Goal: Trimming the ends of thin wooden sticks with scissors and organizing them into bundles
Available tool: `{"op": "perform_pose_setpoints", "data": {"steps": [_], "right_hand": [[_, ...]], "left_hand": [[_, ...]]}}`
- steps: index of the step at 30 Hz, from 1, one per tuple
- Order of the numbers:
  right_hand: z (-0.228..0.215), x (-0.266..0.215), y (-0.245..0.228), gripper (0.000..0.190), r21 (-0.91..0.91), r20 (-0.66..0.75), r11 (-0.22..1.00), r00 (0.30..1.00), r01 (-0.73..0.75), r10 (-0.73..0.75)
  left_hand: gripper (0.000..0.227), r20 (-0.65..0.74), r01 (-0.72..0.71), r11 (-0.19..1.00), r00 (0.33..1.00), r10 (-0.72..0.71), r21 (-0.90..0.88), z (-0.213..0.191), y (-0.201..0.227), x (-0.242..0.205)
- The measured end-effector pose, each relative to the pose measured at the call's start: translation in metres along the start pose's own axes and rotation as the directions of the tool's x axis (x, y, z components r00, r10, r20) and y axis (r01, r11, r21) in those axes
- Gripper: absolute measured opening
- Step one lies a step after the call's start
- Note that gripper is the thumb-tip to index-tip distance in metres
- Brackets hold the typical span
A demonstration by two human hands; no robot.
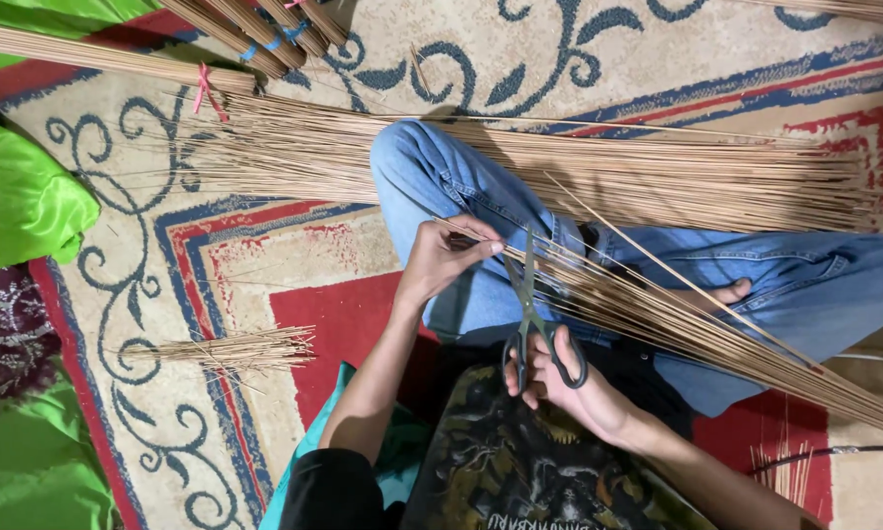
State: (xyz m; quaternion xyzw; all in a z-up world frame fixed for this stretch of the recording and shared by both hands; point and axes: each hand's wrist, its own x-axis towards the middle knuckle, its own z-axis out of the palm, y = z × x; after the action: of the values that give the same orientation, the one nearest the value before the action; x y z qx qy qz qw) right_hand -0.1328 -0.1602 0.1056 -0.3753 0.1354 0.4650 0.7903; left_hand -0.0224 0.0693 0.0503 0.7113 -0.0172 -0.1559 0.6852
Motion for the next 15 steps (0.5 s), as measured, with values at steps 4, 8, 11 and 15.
{"op": "perform_pose_setpoints", "data": {"steps": [4,8,11,15], "right_hand": [[-0.012,0.031,0.034,0.085,0.044,-0.115,0.997,0.991,0.068,-0.063],[-0.009,0.041,0.036,0.080,0.053,-0.170,0.995,0.982,0.091,-0.080],[-0.010,0.050,0.043,0.080,0.057,-0.192,0.993,0.978,0.100,-0.087],[-0.013,0.060,0.050,0.078,0.038,-0.230,0.992,0.967,0.121,-0.109]], "left_hand": [[0.016,-0.075,-0.023,0.996,0.997,0.017,-0.084,0.004,-0.009,0.005],[0.016,-0.098,0.002,0.992,0.995,-0.015,-0.125,0.004,-0.011,0.005],[0.016,-0.106,0.009,0.990,0.994,-0.024,-0.143,0.006,-0.010,0.005],[0.016,-0.104,0.014,0.990,0.994,-0.029,-0.144,0.005,-0.005,0.006]]}}
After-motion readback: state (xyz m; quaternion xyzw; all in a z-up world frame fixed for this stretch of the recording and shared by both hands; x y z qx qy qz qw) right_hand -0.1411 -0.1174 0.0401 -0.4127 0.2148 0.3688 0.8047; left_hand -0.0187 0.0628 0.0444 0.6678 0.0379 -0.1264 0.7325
